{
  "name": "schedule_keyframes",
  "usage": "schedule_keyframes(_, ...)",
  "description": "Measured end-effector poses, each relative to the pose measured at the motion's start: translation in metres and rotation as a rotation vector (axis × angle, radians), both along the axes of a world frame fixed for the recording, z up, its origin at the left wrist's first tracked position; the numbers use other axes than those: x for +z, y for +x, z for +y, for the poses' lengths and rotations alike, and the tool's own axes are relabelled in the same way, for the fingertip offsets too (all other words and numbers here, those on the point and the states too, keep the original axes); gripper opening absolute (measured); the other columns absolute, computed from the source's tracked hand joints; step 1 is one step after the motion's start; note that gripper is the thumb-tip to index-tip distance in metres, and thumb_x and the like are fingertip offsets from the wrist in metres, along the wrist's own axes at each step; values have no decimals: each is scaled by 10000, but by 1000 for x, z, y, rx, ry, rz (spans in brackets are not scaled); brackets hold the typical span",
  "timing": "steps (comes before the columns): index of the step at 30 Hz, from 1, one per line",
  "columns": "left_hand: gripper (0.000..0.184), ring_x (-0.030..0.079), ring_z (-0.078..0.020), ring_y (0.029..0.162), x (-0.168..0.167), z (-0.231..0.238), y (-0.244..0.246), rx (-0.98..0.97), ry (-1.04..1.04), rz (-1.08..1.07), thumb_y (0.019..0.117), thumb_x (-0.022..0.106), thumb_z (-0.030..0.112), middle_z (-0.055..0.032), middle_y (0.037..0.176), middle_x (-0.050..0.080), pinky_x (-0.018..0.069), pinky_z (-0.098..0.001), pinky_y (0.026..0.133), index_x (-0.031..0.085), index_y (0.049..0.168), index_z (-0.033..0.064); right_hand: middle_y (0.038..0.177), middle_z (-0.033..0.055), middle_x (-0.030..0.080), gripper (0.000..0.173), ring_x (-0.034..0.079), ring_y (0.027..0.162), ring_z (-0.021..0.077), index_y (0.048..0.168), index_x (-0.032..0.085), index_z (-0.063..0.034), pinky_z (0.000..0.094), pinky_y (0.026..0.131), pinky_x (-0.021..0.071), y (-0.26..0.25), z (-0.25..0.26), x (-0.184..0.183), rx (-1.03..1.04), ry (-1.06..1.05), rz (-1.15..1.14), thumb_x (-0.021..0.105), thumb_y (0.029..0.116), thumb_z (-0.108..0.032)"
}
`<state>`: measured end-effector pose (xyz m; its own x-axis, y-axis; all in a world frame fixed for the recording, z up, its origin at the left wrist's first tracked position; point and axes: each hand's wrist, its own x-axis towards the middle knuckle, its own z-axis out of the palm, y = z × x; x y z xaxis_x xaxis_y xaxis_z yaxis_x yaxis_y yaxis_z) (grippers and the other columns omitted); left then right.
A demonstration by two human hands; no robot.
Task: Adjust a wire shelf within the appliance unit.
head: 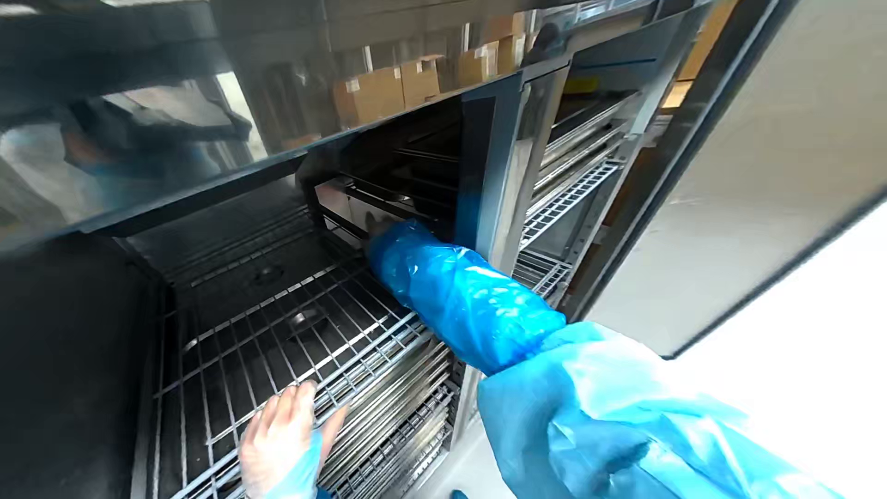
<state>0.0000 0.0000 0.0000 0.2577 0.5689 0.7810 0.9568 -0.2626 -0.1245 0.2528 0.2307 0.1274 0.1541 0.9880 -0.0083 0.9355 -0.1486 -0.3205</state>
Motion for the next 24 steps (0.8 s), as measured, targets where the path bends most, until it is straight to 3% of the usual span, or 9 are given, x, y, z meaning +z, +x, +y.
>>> schedule_keyframes(3,600,701,-274,651,2,-2,0,-24,-36,13,690,729,688,-75,725,706,532,-427,537,761,855,113,1418,252,560,625,532,1323,415,1509,516,-137,586,1080,447,0,-87,3,268,393,85,635,974,-436)
schedule_keyframes(6,587,705,-311,657,6,-1,0,-72,-97,2,720,742,639,-114,733,708,549,-463,558,766,893,78,1295,75,661,465,609,1229,239,1392,637,-212,468,996,535,-20,-204,-15,469,614,235,583,991,-440)
schedule_keyframes(8,597,709,-322,676,7,-2,-1,-88,-136,-4,757,716,634,-130,758,717,553,-479,574,773,932,67,1179,24,708,363,643,1138,173,1277,713,-187,401,940,560,-28,-256,-52,629,641,476,588,1006,-393)
schedule_keyframes(9,594,710,-322,679,8,-2,-1,-88,-140,0,770,700,634,-129,763,719,550,-480,572,775,936,68,1136,34,732,332,669,1098,166,1213,744,-152,391,929,568,-26,-270,-72,632,633,598,577,1018,-362)
schedule_keyframes(11,602,716,-320,688,8,-2,-1,-76,-139,5,761,719,651,-120,766,722,557,-477,578,768,918,72,1040,40,754,277,712,980,122,1105,775,-103,343,875,599,-12,-282,-104,407,593,810,575,1014,-270)
schedule_keyframes(14,611,713,-313,683,9,-3,0,-62,-136,-6,742,728,658,-119,772,725,555,-474,583,763,908,71,987,59,739,235,714,886,146,1095,731,-52,353,835,604,18,-274,-132,-87,451,1192,551,1018,-182)
schedule_keyframes(16,611,698,-315,666,8,-5,2,-54,-141,-23,736,734,644,-125,765,718,540,-483,577,768,917,62,981,93,691,275,676,822,179,1270,629,-60,357,761,573,34,-263,-139,-265,366,1389,504,1060,-186)
schedule_keyframes(20,623,680,-321,642,8,-7,8,-29,-123,-15,726,740,635,-139,748,706,528,-498,578,763,919,42,1089,118,667,535,661,824,195,1560,355,-172,368,718,554,47,-241,-146,-298,264,1546,527,1064,-273)
schedule_keyframes(24,641,658,-317,643,7,-11,11,10,-135,-8,720,746,620,-148,745,692,512,-507,598,754,935,16,999,105,663,446,648,715,151,1512,347,-116,311,654,550,48,-221,-143,-264,186,1777,394,1116,-315)
